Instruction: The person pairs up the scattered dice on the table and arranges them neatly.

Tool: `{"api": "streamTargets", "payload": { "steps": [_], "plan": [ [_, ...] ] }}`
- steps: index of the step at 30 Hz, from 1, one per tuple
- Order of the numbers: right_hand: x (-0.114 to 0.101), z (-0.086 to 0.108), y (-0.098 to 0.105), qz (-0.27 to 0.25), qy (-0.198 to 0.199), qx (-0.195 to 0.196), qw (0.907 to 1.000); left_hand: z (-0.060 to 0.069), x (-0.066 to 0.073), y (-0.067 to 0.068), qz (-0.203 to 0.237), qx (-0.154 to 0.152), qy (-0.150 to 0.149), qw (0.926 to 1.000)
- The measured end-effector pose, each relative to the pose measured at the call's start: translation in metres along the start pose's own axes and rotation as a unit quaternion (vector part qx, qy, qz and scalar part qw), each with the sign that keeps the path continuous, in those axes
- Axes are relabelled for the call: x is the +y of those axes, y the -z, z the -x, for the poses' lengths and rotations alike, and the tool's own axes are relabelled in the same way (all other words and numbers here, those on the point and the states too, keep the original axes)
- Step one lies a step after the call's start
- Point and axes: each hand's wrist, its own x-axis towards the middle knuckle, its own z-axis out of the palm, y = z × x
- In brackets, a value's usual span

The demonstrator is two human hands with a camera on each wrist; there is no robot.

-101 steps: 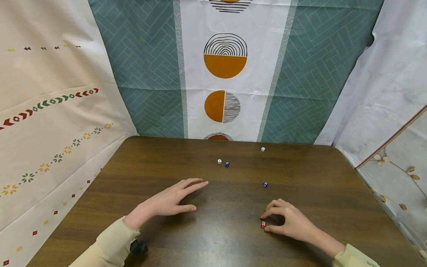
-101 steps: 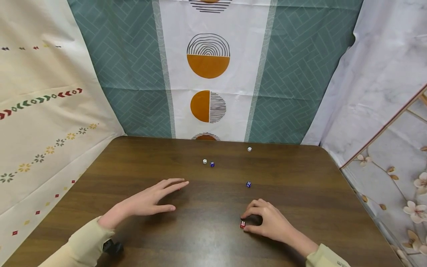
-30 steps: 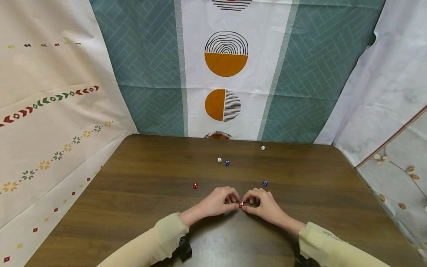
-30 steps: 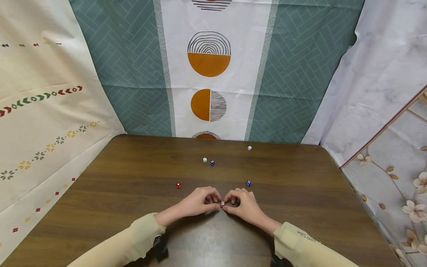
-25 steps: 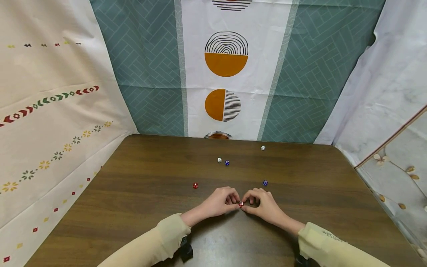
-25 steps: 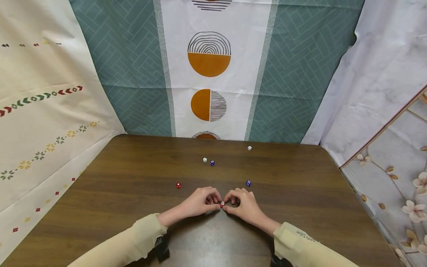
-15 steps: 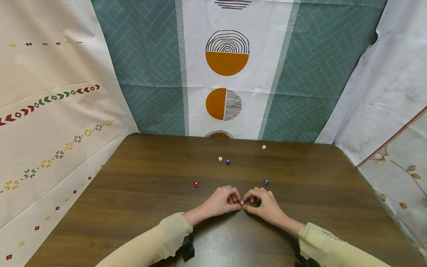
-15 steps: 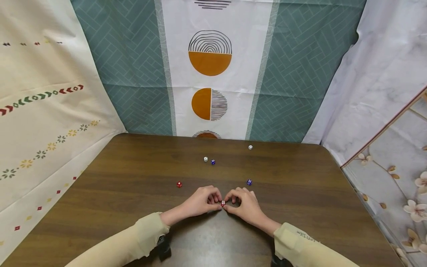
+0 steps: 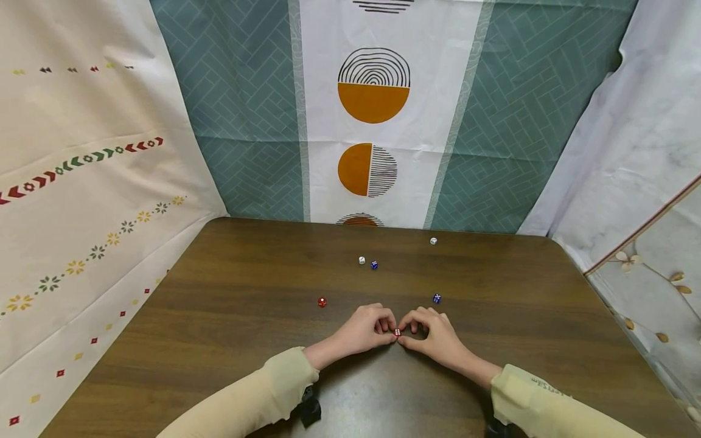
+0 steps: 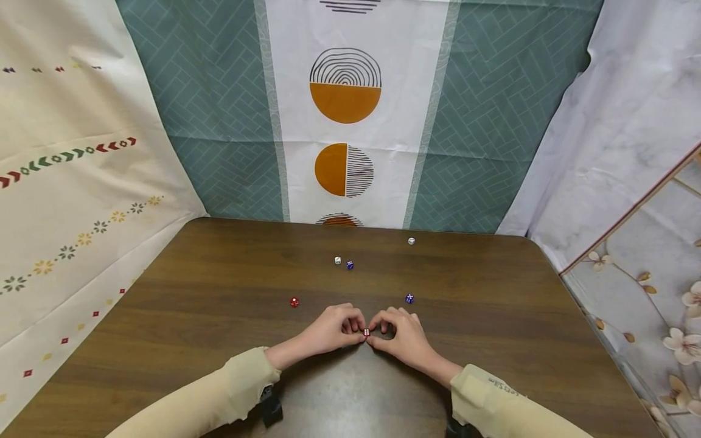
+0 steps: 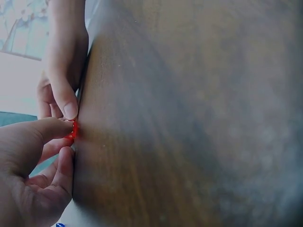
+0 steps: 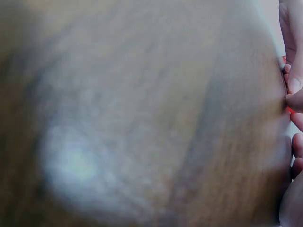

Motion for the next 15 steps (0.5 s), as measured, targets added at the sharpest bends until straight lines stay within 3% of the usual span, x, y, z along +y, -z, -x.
{"api": "streamTargets", "payload": {
  "steps": [10, 15],
  "plan": [
    [-0.007, -0.010, 0.012, -0.042, -0.029, -0.079, 0.9956, -0.001, 0.006, 0.002, 0.003, -0.021, 0.045, 0.9988],
    [-0.010, -0.009, 0.015, -0.048, -0.042, -0.095, 0.9935, 0.000, 0.007, 0.002, -0.001, -0.021, 0.046, 0.9987]
  ]
}}
